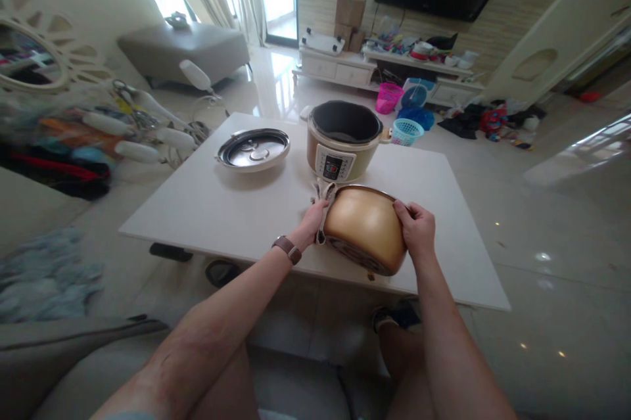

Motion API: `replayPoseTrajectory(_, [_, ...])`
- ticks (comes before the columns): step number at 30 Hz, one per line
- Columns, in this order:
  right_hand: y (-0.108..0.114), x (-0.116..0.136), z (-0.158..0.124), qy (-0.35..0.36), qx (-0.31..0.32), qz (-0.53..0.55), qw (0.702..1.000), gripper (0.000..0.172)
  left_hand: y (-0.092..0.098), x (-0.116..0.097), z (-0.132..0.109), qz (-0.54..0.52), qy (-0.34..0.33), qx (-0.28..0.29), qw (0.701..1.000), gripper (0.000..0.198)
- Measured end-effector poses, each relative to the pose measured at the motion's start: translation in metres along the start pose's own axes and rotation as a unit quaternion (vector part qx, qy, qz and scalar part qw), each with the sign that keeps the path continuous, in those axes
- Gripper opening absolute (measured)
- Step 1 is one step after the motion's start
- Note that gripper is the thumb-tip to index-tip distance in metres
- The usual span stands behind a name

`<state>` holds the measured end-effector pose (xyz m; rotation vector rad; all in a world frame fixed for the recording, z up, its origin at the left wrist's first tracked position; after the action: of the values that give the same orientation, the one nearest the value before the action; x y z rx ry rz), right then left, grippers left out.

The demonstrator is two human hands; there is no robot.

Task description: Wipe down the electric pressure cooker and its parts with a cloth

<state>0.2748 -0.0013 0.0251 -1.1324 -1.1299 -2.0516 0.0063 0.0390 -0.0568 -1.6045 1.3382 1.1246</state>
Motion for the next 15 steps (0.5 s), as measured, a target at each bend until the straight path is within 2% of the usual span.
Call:
replayPoseTrajectory(3, [-0.013,-0.003,0.000,-0.014,0.004,0.037,0.999,0.064,0.013,-0.020,0.002,0.014,-0.021,-0.020,0.999,0.038])
replayPoseTrajectory(6, [-0.025,-0.001,0.000,-0.029,0.012,0.079,0.996,0.059,0.024,-0.047,-0.005,0.058,-0.107,-0.019,0.992,0.042])
replayPoseTrajectory(8, [-0.029,0.004,0.002,-0.026,0.026,0.114,0.993,0.050,0.028,-0.062,-0.015,0.112,-0.176,-0.014,0.978,0.042])
replayPoseTrajectory(11, [-0.027,0.013,0.003,-0.016,0.037,0.152,0.988,0.037,0.025,-0.075,-0.030,0.166,-0.277,0.016,0.946,0.042])
replayPoseTrajectory(15, [-0.022,0.018,-0.001,-0.058,0.017,0.167,0.984,0.041,0.016,-0.076,-0.039,0.197,-0.343,0.040,0.917,0.044])
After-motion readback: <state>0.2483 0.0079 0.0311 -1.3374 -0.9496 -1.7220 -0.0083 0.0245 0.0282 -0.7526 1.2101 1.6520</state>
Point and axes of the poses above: each hand's wrist, its own z-axis towards the middle knuckle, its own y-axis out of the back of the hand, x = y × z, the point moved 5 cm from there along z, towards the middle knuckle, and after that the axes turned 6 degrees about -x, right-handed, at the moved point
